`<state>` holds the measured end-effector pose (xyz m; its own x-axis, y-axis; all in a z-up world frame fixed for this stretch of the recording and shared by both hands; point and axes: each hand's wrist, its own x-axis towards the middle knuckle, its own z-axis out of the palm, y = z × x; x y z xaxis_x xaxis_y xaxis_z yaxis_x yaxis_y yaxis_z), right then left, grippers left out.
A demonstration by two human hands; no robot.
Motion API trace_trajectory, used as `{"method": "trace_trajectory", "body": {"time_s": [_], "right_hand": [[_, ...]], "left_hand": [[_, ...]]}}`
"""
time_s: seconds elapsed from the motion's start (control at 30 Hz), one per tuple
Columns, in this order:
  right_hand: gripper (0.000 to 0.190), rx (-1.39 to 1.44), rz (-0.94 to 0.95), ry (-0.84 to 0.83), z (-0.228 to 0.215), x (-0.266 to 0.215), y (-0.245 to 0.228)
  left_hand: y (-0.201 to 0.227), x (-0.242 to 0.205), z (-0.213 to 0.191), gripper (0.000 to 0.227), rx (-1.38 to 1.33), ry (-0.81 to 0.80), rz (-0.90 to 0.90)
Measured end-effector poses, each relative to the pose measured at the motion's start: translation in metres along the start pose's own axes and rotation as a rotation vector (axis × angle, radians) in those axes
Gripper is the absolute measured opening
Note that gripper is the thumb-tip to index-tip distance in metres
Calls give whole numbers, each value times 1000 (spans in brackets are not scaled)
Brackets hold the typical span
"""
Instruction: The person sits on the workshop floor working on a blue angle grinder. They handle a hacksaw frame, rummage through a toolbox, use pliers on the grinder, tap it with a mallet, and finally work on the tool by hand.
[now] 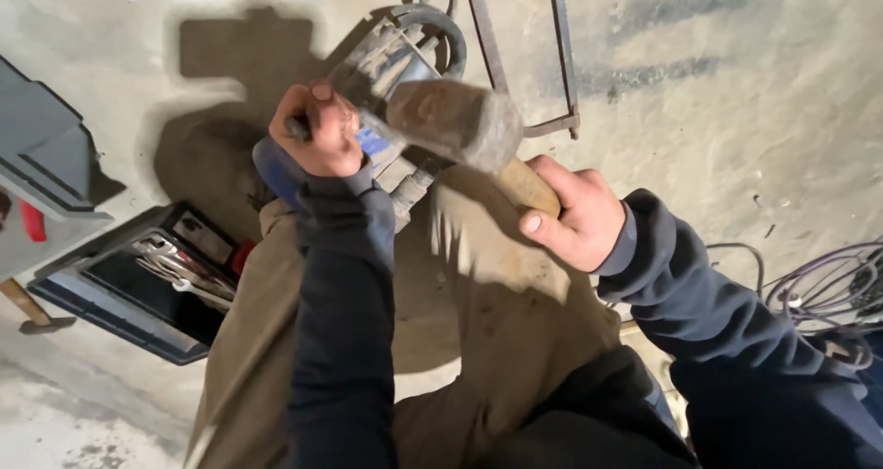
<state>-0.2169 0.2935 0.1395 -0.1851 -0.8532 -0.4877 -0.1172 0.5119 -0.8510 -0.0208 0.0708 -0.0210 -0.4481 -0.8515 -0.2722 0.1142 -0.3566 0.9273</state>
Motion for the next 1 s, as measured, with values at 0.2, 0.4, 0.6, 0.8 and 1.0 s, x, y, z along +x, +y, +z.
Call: {"method": "trace_trajectory", "body": {"time_s": [0.2, 0.4, 0.6, 0.8, 1.0], "right_hand": [[44, -20, 66, 26, 4, -6, 15], [47, -30, 58, 8, 2, -5, 2], [44, -65, -10, -20, -6, 0, -4], [44, -37, 30, -1, -2, 2, -5], [44, -96, 107, -59, 0, 6, -30]], "left_hand": [[-12, 3, 6, 28, -22, 48, 25], [1, -5, 18, 25, 251, -24, 87], [-16, -7, 15, 34, 499, 72, 214], [-4, -4, 22, 28, 285, 55, 103], [-27, -7, 15, 26, 425, 107, 217]]}}
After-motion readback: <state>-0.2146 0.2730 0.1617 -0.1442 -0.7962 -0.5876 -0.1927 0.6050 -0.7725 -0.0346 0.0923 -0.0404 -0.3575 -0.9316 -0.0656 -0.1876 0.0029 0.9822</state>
